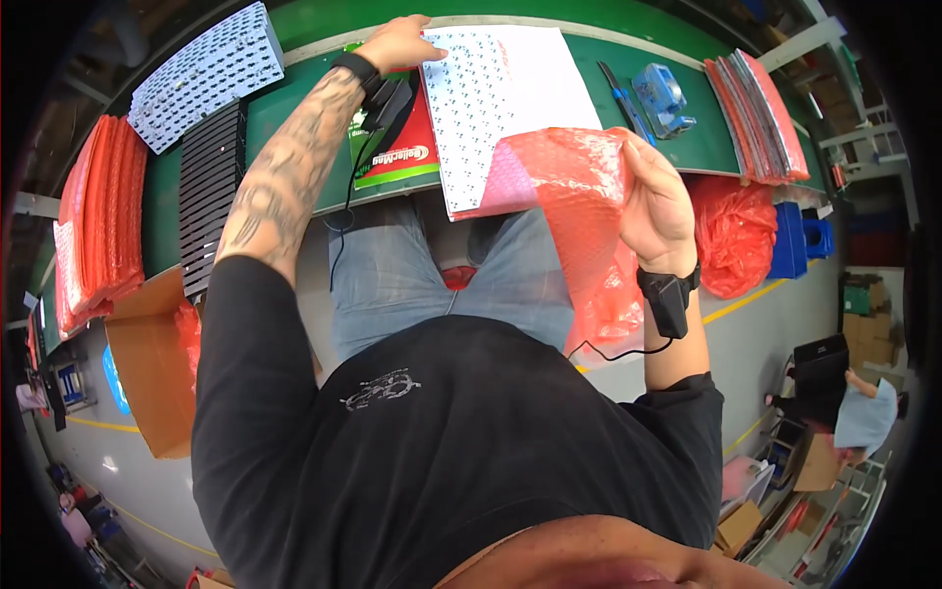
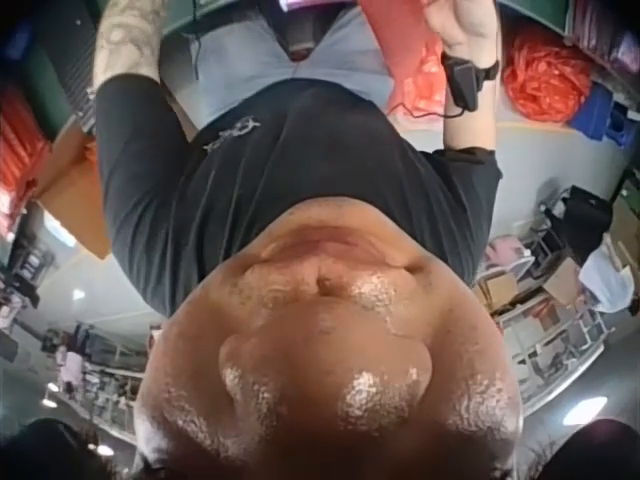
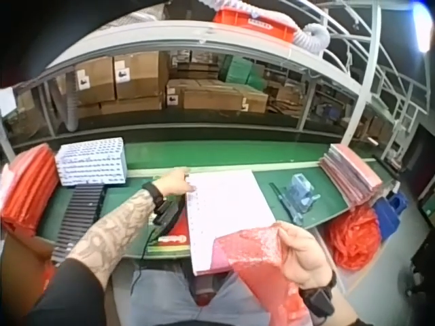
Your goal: The person removes a pink bubble wrap sleeve from a stack of circuit boards, slides a board into the sleeve, and places it on a new stack. They repeat this process, individually wrapping the circuit boards and stacking them.
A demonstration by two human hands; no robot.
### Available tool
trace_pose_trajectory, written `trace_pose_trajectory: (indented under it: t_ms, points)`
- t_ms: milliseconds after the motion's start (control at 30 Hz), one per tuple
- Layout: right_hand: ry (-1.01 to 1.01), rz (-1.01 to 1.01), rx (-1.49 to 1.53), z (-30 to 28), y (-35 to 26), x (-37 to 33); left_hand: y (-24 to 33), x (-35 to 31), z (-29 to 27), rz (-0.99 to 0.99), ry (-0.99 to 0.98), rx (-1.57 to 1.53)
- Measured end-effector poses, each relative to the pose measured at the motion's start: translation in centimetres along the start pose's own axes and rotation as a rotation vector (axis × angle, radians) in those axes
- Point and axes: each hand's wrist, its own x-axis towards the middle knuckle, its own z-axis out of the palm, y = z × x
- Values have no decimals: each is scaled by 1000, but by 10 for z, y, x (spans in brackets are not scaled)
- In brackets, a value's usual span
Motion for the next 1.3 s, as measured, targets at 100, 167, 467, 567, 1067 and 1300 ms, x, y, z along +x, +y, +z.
trace_pose_trajectory:
  t_ms: [100,167,467,567,1067,1300]
  points:
    - [-46,18,101,-4,4,9,-24,38,12,-134,-295,22]
    - [18,-2,98,-8,4,5,-15,52,19,-122,-339,157]
    - [182,-24,144,6,19,19,4,86,16,-324,-721,303]
    - [193,1,96,-2,19,29,5,90,14,-382,-805,236]
    - [167,107,39,-11,9,41,91,61,-76,-230,-700,20]
    - [-6,81,106,8,-15,52,205,7,-154,74,-258,136]
